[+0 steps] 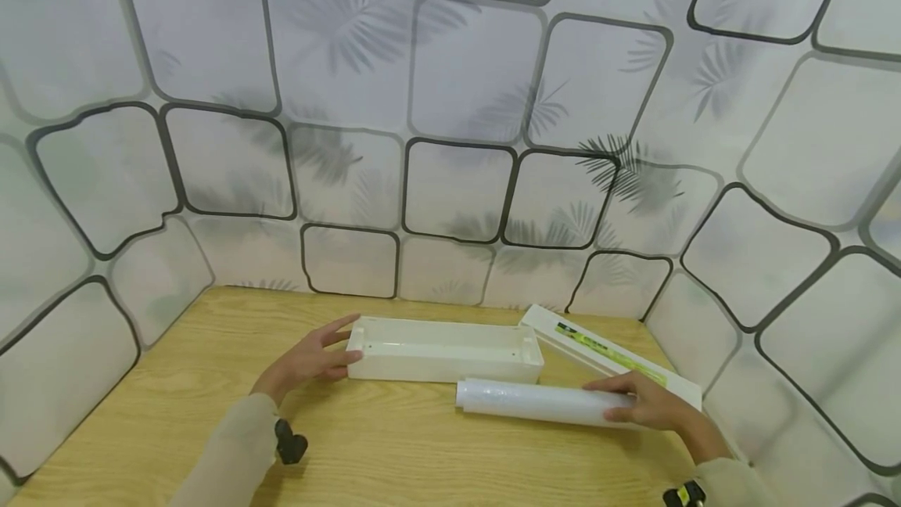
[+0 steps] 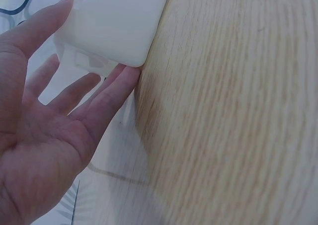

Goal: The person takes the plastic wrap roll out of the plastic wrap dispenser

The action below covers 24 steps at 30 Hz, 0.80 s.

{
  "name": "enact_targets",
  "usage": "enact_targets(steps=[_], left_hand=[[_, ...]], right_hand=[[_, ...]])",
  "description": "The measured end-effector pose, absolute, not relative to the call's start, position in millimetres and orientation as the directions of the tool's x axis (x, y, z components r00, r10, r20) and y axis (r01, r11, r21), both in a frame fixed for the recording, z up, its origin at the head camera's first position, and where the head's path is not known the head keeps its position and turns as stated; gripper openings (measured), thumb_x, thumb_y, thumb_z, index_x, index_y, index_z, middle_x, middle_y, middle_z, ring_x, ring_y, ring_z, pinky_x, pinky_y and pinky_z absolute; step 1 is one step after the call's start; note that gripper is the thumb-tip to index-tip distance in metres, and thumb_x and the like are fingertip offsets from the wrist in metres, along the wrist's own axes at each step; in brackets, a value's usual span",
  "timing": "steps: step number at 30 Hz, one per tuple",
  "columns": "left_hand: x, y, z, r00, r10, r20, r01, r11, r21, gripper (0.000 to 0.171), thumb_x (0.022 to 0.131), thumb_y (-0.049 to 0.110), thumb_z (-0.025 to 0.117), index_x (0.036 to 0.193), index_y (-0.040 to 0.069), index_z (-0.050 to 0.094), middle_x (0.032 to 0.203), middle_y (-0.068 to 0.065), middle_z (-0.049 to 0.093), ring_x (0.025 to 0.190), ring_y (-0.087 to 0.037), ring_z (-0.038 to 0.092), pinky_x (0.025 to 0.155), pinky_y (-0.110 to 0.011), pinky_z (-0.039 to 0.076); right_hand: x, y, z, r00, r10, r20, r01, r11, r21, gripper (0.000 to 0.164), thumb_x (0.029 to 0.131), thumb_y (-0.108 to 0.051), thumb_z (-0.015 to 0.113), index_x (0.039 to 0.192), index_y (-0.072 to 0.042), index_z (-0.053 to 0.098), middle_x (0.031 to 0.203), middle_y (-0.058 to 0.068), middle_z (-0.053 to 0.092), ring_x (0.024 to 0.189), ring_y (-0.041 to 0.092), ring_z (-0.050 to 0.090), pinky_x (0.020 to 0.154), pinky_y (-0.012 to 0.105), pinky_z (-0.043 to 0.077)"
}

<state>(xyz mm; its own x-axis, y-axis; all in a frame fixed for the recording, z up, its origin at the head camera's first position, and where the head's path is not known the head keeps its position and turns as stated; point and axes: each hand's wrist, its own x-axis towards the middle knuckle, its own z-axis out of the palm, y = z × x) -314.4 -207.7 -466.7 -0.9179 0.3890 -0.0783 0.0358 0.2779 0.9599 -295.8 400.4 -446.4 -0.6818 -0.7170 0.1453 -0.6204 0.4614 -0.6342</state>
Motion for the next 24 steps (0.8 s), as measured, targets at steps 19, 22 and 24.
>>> enact_targets(steps=[19,22,24], left_hand=[[-312.9,-206.5,-464.6,-0.923,0.375,-0.080,0.042,0.305,0.951,0.087,0.099,0.030,0.072,0.167,0.019,0.018,0.167,-0.034,0.018,0.135,-0.040,0.058,0.099,-0.043,0.060],[-313.0,-206.5,-464.5,-0.924,0.374,-0.081,0.040,0.306,0.951,0.087,0.099,0.031,0.072,0.167,0.019,0.019,0.167,-0.034,0.018,0.134,-0.039,0.059,0.099,-0.043,0.060],[-313.1,-206.8,-464.7,-0.923,0.375,-0.081,0.040,0.303,0.952,0.087,0.099,0.031,0.072,0.167,0.018,0.019,0.167,-0.034,0.018,0.133,-0.038,0.059,0.099,-0.042,0.060]], right_hand=[[-302.4,406.0,-445.8,-0.684,-0.723,0.097,-0.588,0.467,-0.661,0.043,0.091,-0.005,0.076,0.132,0.003,0.067,0.130,0.024,0.070,0.121,-0.010,0.057,0.093,0.015,0.052],[-302.9,405.8,-445.5,-0.685,-0.723,0.095,-0.589,0.472,-0.656,0.043,0.091,-0.006,0.077,0.132,0.004,0.068,0.130,0.023,0.070,0.121,-0.010,0.057,0.093,0.014,0.052],[-302.7,405.0,-444.7,-0.689,-0.720,0.087,-0.583,0.478,-0.657,0.043,0.090,-0.006,0.077,0.131,0.005,0.067,0.129,0.026,0.069,0.121,-0.010,0.057,0.094,0.014,0.052]])
